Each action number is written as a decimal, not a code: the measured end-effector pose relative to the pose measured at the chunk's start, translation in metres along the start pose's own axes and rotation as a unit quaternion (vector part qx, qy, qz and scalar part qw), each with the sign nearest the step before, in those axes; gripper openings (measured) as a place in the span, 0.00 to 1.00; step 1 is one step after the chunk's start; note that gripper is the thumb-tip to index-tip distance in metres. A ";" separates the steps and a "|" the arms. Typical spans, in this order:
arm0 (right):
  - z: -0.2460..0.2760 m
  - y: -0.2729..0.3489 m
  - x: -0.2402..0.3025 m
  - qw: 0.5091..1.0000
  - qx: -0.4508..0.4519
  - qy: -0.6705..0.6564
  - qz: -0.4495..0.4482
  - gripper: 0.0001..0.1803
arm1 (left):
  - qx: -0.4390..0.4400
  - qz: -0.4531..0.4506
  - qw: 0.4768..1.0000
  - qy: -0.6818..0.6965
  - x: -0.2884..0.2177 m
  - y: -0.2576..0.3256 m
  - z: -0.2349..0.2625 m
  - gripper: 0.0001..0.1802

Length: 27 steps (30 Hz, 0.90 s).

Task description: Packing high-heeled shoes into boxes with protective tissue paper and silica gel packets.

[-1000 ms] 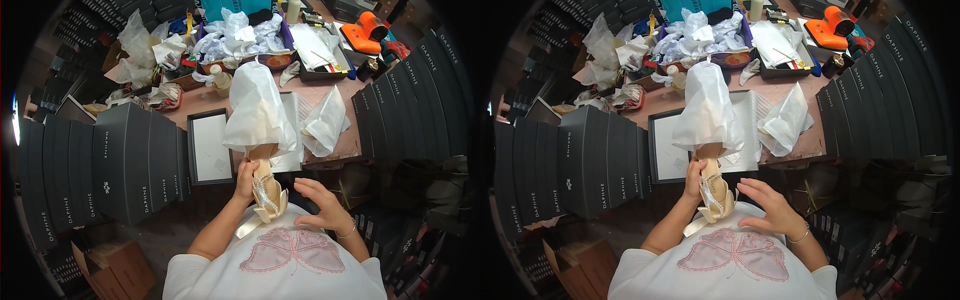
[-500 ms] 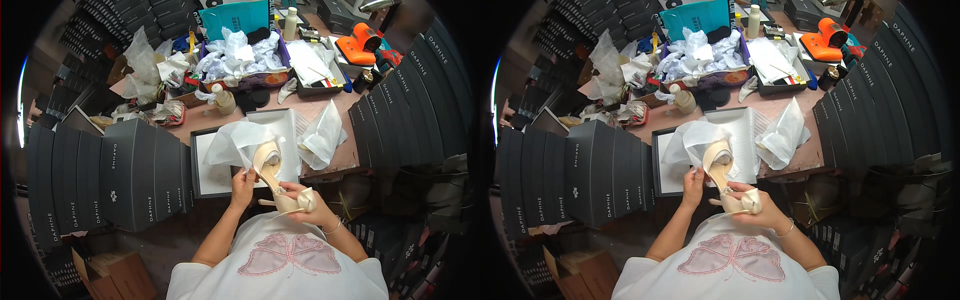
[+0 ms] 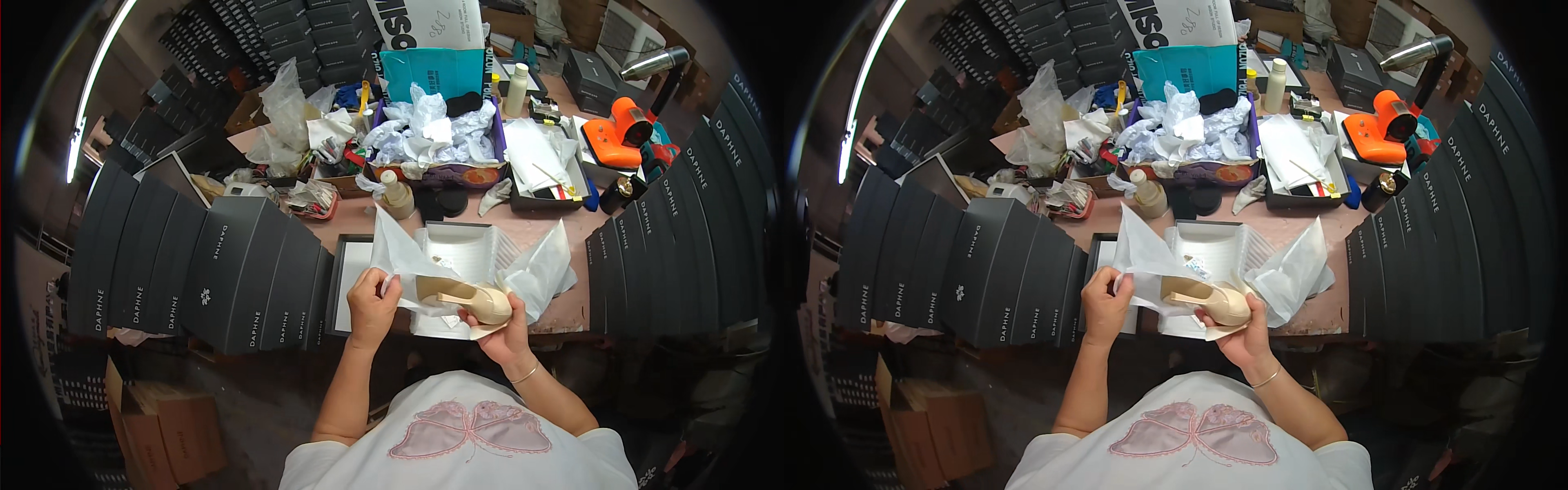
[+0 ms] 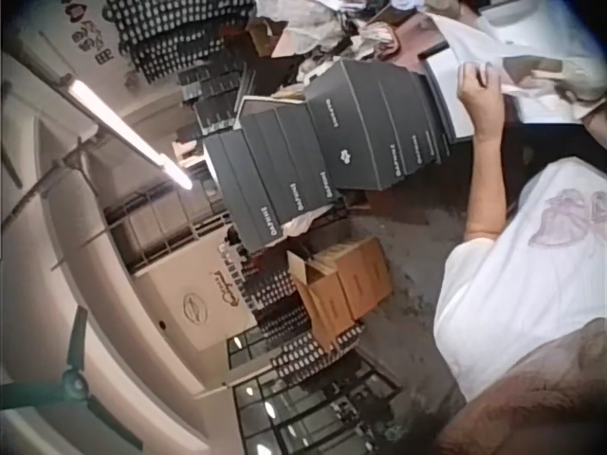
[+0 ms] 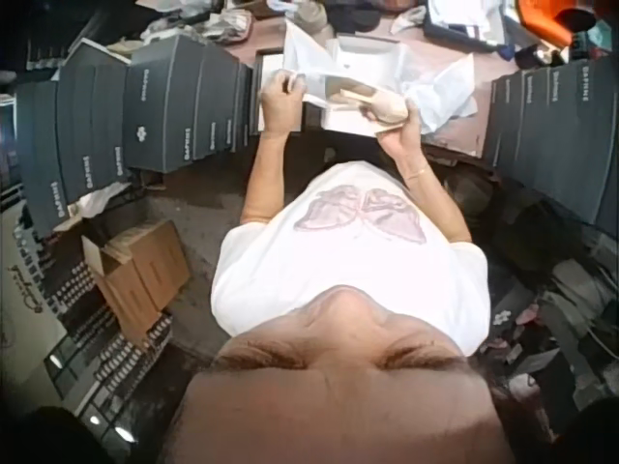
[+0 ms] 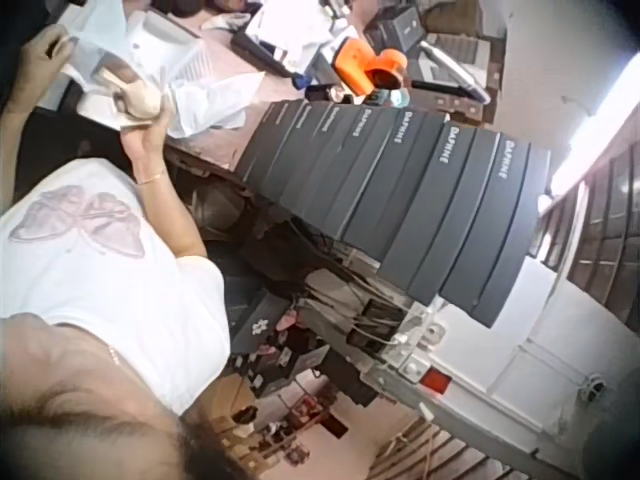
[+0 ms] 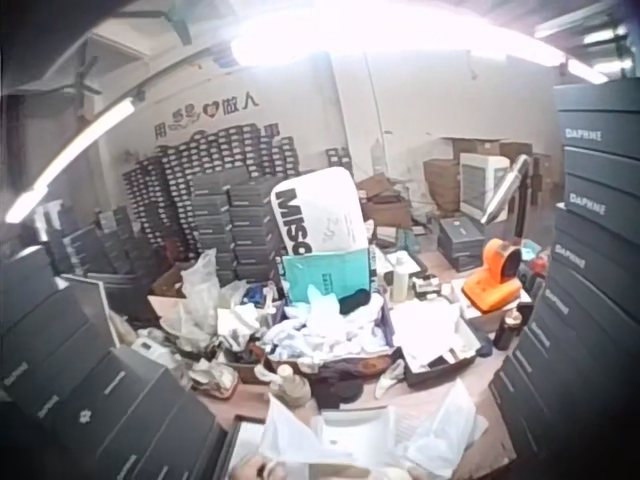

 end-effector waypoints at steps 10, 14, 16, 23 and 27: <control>0.008 0.015 0.014 0.991 0.092 -0.067 -0.069 0.33 | 0.011 -0.106 0.993 -0.042 -0.015 -0.006 -0.032 0.07; -0.043 0.015 -0.009 1.000 0.008 0.004 -0.005 0.34 | -0.016 -0.124 0.992 0.006 -0.043 0.007 -0.021 0.09; -0.068 0.011 -0.033 0.996 -0.040 0.058 0.049 0.27 | -0.001 -0.274 0.959 0.075 -0.052 0.008 -0.019 0.14; -0.034 -0.068 -0.052 0.970 -0.028 0.213 0.117 0.21 | 0.042 -0.322 0.931 0.164 -0.007 0.010 -0.010 0.18; -0.035 -0.064 -0.061 0.984 0.138 0.008 0.108 0.23 | 0.088 -0.321 0.910 0.247 -0.007 0.027 -0.007 0.18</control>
Point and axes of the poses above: each hand's wrist, its own y-axis away from the middle knuckle, its own z-axis out of the back of the hand, x = y × z, the point moved 1 cm from there along -y, towards the middle knuckle, and after that the axes turned 13 degrees about -z, right-handed, at the moved point
